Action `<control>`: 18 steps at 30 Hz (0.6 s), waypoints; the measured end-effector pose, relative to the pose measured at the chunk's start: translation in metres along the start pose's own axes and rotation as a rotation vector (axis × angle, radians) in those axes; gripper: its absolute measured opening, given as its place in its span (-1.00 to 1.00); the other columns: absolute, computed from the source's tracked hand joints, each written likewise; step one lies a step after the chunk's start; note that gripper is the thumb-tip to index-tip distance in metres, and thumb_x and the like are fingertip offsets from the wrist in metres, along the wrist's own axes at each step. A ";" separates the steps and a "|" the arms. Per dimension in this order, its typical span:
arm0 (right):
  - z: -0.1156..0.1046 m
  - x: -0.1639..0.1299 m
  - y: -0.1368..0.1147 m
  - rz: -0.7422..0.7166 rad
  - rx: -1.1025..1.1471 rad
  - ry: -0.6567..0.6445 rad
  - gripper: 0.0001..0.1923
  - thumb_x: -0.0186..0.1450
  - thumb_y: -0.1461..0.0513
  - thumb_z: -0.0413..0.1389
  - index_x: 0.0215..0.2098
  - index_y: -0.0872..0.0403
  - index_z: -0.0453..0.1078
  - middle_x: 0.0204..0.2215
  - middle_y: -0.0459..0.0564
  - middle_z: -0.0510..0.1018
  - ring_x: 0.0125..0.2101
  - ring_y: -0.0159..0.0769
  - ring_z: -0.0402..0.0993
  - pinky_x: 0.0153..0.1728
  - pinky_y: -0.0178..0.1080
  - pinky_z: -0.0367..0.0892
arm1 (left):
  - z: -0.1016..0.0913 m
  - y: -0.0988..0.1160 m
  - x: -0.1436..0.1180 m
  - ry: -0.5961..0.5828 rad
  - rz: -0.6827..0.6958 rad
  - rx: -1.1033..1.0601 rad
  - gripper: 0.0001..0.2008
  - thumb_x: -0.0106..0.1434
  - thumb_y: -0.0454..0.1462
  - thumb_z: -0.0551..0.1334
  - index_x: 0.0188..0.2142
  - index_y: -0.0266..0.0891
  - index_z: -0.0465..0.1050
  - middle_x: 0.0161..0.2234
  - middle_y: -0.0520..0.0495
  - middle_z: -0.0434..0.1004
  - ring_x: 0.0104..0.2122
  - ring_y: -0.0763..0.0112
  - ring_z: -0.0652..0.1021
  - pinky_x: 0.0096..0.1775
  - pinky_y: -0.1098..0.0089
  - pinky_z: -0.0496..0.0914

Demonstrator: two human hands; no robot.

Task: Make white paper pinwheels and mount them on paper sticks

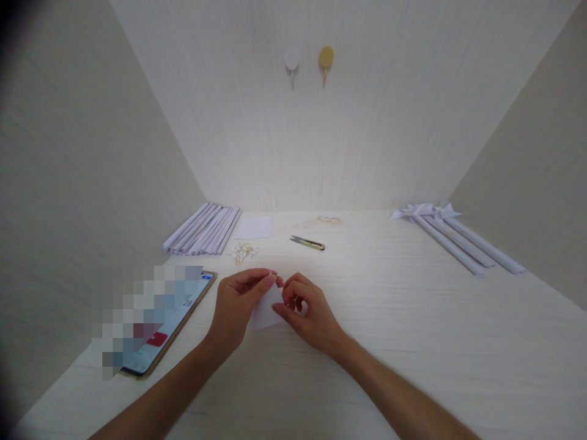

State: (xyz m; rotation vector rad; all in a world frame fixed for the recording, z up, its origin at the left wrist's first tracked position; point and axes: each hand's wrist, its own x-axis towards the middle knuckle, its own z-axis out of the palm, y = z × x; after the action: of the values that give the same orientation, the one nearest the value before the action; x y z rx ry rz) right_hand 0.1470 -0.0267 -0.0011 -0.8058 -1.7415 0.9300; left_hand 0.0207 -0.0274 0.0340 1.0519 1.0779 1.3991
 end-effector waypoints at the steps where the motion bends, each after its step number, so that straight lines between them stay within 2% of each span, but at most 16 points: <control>1: 0.000 0.000 0.000 0.002 0.000 -0.001 -0.80 0.10 0.29 0.09 -0.60 0.07 0.13 -0.52 -0.13 0.21 -0.54 -0.45 0.15 -0.55 -0.34 0.13 | 0.000 0.000 0.000 -0.001 0.002 0.002 -0.94 -0.10 -0.33 0.28 -0.55 -0.30 0.47 -0.55 -0.03 0.54 -0.51 0.43 0.50 -0.39 0.42 0.39; 18: 0.000 0.000 0.003 -0.012 -0.002 0.004 -0.78 0.10 0.30 0.09 -0.61 0.08 0.13 -0.54 -0.13 0.21 -0.55 -0.47 0.14 -0.55 -0.35 0.12 | 0.000 0.002 -0.001 -0.034 0.047 0.016 -0.96 -0.10 -0.35 0.26 -0.58 -0.31 0.47 -0.56 -0.02 0.54 -0.53 0.46 0.50 -0.38 0.44 0.39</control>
State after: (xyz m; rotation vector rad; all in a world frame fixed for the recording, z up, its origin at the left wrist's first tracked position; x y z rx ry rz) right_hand 0.1474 -0.0254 -0.0034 -0.7976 -1.7422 0.9177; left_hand 0.0205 -0.0286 0.0365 1.1154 1.0466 1.4070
